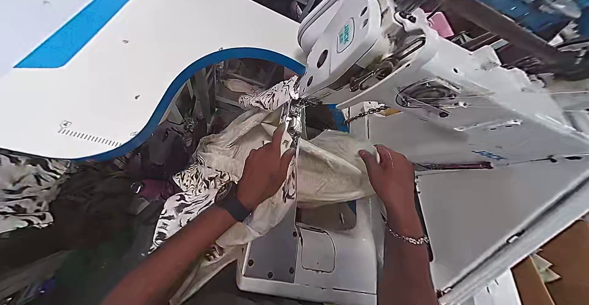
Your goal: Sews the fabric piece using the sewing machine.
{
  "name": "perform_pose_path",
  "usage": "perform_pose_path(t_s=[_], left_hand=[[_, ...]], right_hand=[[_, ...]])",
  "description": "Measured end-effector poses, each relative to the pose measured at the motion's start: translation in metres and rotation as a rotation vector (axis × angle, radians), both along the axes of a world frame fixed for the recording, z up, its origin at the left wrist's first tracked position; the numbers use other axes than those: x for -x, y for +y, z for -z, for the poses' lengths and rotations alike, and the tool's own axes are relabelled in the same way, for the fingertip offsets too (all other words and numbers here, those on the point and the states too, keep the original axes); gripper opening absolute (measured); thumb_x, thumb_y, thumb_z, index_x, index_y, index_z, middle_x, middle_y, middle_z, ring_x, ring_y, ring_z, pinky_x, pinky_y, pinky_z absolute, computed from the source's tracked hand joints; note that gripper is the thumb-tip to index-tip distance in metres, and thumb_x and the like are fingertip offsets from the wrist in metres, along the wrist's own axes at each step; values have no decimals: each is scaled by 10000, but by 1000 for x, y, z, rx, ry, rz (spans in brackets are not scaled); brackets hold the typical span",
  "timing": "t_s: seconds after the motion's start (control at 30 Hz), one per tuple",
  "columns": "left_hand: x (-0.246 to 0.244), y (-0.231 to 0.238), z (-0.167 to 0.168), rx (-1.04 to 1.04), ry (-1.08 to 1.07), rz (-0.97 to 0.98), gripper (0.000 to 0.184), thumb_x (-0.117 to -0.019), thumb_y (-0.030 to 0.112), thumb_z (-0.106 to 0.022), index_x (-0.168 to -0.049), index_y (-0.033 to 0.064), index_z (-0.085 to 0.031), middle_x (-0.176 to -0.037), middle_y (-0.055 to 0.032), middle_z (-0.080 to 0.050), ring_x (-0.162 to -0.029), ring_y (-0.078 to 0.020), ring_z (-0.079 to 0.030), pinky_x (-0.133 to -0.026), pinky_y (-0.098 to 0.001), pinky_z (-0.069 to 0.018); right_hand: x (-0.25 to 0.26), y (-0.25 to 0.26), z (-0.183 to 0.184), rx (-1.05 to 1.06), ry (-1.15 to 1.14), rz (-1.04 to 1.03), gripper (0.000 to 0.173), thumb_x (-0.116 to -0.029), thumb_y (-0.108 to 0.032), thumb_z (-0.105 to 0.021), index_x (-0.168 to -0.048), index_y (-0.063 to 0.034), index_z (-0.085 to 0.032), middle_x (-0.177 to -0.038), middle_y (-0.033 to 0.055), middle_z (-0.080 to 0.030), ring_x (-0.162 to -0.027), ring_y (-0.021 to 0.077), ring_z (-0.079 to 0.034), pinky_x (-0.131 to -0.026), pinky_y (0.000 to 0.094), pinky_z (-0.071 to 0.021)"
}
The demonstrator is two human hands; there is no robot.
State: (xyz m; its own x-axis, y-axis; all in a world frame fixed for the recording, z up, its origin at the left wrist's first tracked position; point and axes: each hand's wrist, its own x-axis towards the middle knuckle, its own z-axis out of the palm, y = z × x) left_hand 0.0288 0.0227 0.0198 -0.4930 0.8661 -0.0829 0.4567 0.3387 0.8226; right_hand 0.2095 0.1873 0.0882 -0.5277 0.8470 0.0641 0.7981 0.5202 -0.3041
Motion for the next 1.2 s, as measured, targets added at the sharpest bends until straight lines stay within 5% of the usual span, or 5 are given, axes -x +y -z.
perform_pose_path(t_s=[0.17, 0.4, 0.6, 0.87, 1.2], left_hand=[[17, 18, -9, 63, 110, 66, 641, -1089, 375, -451, -1642, 126, -241, -792, -176, -683, -786, -397, -671, -749, -579, -515], [18, -2, 5, -134, 256, 97, 641, -987, 503, -601, -1416, 28, -572, -1623, -278, -275, -1052, -394, -676, -799, -503, -581], [6, 0, 11, -206, 361, 148, 429, -1068, 174, -435, -1429, -32, -543, -1561, -206, -463, -1440, -381, -457, -1144, -524, -399], [7, 5, 12, -288, 549, 94, 287, -958, 15, -532, -1198, -45, -678, -1393, -222, -618, -1287, -379, -609, -1044, -494, -507], [16, 8, 13, -408, 301, 109, 271, -923, -18, -546, -1172, -14, -654, -1388, -247, -607, -1297, -409, -596, -997, -431, -547]], right_hand=[[48, -57, 25, -82, 273, -347, 287, -1021, -164, -527, -989, 21, -743, -764, 162, -709, -700, 293, -704, -639, 474, -548], [45, -39, 50, 60, 529, -488, 200, -925, -157, -628, -918, -33, -786, -1169, 103, -762, -1027, 115, -735, -884, 277, -572], [52, -48, 52, 56, 458, -552, 255, -859, -125, -575, -998, 21, -731, -1014, 140, -756, -754, 115, -683, -664, 270, -538], [52, -58, 44, -71, 272, -581, 135, -827, -154, -588, -773, -33, -615, -1309, 163, -689, -558, 113, -630, -444, 279, -453], [83, -69, 58, 198, 553, -436, 176, -892, -147, -656, -794, -2, -647, -1357, 239, -634, -1039, 44, -691, -845, 156, -534]])
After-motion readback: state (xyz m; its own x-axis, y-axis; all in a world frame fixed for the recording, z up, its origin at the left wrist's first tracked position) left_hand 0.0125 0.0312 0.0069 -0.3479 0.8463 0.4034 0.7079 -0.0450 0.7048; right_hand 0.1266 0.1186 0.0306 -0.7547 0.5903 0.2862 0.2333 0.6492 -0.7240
